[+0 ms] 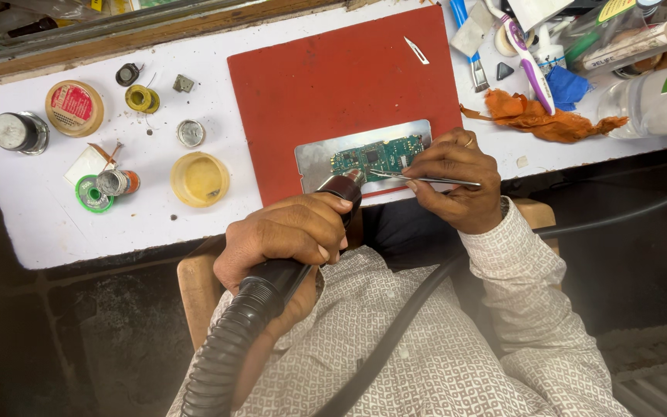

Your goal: The person applies flux to a circuit board with a brush, then uses a hot air rework station and tweezers to heat and reposition small components on the board. The person continues to apply heat and adjust components across multiple areas of the board.

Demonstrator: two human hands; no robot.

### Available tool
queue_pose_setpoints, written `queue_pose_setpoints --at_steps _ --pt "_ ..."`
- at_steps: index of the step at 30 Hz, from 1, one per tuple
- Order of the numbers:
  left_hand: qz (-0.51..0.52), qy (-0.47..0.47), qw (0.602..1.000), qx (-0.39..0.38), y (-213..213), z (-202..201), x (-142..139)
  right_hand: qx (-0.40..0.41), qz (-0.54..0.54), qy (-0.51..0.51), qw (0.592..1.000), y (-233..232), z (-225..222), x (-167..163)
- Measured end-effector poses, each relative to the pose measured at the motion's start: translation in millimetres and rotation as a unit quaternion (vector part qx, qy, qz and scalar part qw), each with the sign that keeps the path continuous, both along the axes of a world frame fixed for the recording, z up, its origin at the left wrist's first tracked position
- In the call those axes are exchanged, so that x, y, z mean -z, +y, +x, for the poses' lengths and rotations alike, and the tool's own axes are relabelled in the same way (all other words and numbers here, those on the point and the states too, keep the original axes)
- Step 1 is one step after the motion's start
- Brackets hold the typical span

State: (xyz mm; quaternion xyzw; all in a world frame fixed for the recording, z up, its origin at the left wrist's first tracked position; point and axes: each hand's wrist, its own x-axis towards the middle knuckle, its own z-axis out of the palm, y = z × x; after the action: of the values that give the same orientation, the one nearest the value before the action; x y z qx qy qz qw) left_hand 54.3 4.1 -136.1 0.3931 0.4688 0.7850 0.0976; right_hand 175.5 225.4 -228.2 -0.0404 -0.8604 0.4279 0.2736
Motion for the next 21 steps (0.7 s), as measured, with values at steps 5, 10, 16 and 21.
queue_pose_setpoints --at_steps 5,10,16,21 --pt "-0.018 0.012 1.0 0.0 -2.1 -0.1 -2.7 0.002 -0.005 0.002 1.0 0.1 0.2 -1.4" --pt "-0.032 -0.001 1.0 0.0 -2.8 2.2 -4.2 0.007 -0.006 0.002 1.0 -0.9 -0.1 -1.5" --pt "-0.013 -0.003 1.0 0.001 -0.3 1.1 -2.9 0.017 -0.007 0.006 1.0 -0.1 -0.8 0.6" --pt "-0.008 -0.017 1.0 0.008 0.6 2.3 -2.5 0.016 -0.003 0.003 1.0 0.8 -0.1 1.7"
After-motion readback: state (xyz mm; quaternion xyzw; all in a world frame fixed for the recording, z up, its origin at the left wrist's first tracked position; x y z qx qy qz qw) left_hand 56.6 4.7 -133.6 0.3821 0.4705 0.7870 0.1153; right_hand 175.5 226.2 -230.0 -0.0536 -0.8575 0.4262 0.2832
